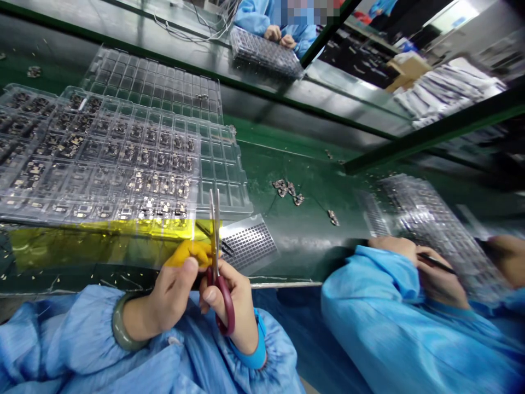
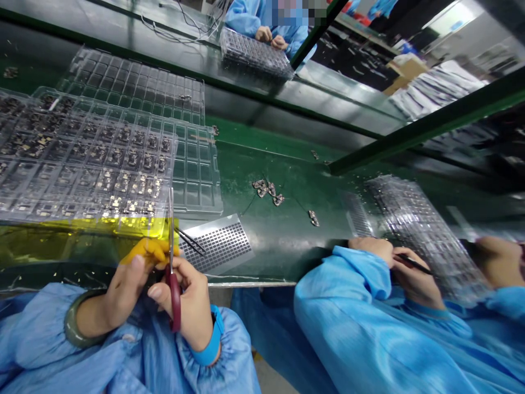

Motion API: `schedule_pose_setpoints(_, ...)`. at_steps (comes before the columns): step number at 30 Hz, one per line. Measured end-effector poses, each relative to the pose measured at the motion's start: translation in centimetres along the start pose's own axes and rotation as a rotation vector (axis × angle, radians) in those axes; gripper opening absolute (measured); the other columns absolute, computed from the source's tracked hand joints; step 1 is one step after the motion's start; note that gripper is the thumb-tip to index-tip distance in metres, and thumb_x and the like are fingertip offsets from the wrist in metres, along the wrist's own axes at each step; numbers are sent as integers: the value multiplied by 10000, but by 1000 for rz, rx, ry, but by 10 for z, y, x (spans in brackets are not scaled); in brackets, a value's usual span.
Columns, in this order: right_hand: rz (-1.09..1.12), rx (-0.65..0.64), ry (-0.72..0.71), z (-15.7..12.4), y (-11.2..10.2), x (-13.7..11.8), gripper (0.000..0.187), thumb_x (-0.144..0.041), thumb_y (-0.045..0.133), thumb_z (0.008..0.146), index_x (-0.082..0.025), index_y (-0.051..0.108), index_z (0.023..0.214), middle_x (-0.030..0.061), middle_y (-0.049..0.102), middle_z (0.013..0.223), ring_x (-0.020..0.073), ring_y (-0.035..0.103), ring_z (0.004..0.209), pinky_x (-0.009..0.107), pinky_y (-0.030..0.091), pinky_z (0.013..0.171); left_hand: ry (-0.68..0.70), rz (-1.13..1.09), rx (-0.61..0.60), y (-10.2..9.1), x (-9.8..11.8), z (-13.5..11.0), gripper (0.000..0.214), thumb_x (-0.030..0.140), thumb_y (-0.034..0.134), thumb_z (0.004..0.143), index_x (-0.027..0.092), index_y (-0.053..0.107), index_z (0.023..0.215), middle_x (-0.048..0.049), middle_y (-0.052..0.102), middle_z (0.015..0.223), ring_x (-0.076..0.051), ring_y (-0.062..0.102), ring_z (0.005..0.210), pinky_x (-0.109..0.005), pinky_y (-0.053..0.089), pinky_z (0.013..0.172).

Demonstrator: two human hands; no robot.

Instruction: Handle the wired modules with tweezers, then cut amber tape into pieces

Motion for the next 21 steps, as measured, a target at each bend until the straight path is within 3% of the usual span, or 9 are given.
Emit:
schedule_pose_setpoints(4,6,-8,-8,1,-2,1,603,-671,771,641,-161,619,926,-60,532,502,89,462,395,211,384,408,-18,-58,71,-25,2,1,589,716,416,864,190,656,749,-31,584,549,-155,543,510,-272,476,503)
schedule_pose_setpoints(8,33,-54,-4,2,0,2,599,-680,766,641,-174,584,906,-62,530,511,91,457,401,206,359,406,-163,86,-31,-22,-2,2,505,587,531,886,176,598,601,23,480,429,-93,457,398,-214,404,435)
schedule_pose_setpoints(10,30,-74,-39,2,0,-3,618,-696,759,636,-177,574,916,-56,537,528,94,451,425,214,355,432,-142,179,-29,-20,5,4,473,549,556,890,176,601,603,29,488,421,-91,494,406,-207,432,464)
schedule_pose_setpoints(16,-95,-194,-145,-1,10,-15,730,-802,658,639,-185,542,1010,-10,568,688,137,496,595,263,410,597,-29,122,135,-25,18,10,396,520,549,907,183,594,704,51,516,494,-85,536,455,-197,462,507)
schedule_pose_setpoints(21,-226,-292,-146,-3,19,-11,761,-850,580,652,-183,525,1015,0,574,704,151,514,614,277,416,615,4,172,279,-37,17,11,412,514,522,923,180,619,702,-1,645,655,-122,639,645,-221,516,681)
Point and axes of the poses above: each hand's wrist, its own z-axis towards the middle knuckle, its own y-axis out of the palm, x = y × z, the point moved 10 cm from there along z, towards the middle knuckle
